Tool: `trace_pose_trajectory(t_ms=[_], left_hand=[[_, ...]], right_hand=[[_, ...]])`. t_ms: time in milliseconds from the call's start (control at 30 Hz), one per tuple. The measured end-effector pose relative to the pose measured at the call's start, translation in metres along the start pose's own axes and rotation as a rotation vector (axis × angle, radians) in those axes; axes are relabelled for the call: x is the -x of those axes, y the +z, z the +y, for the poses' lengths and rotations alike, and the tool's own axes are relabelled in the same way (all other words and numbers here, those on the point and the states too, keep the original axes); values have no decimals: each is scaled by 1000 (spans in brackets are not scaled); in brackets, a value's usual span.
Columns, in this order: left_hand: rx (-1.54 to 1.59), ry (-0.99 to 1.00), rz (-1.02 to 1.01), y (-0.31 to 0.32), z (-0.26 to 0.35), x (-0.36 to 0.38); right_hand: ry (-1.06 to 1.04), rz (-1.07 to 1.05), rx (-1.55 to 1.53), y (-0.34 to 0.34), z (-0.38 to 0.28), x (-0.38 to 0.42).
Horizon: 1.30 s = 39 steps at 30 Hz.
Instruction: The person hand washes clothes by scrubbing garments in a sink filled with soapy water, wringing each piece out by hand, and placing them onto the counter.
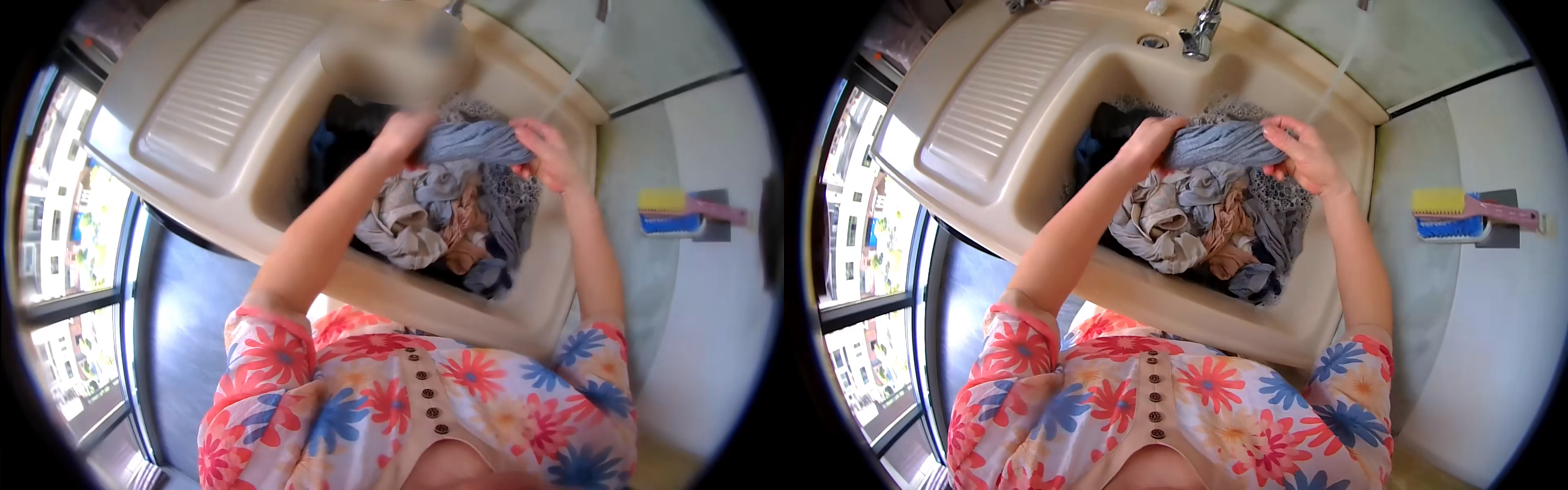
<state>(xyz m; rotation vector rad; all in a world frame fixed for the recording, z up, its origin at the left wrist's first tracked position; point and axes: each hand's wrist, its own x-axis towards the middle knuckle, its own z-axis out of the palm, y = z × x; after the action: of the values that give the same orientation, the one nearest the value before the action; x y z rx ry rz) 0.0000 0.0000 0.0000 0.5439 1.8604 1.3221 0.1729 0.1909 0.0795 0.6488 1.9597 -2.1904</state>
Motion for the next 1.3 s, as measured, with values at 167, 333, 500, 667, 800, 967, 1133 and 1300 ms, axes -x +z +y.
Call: trace_pose_trajectory(t_ms=[167, 333, 500, 667, 800, 967, 1133, 1300], left_hand=[[-36, -13, -289, -27, 3, 18], [-106, 251, -231, -89, 27, 23], [-248, 353, -217, -144, 31, 47], [-294, 698, -73, -186, 49, 61], [-381, 976, -26, -188, 64, 83], [-117, 696, 42, -237, 38, 90], [52, 566, 241, -355, 12, 98], [-622, 577, 728, -518, -3, 111]], right_hand=[[-564, 419, -155, 37, -89, 53], [-461, 641, 796, 1, -53, 2], [-59, 739, 707, 51, -95, -4], [-171, 588, 671, 128, -125, -14], [-115, 390, 638, 204, -139, -47], [-430, 140, 200, 282, -143, -95], [-240, 77, 217, 277, -106, -97], [-11, 173, 174, 247, -46, -71]])
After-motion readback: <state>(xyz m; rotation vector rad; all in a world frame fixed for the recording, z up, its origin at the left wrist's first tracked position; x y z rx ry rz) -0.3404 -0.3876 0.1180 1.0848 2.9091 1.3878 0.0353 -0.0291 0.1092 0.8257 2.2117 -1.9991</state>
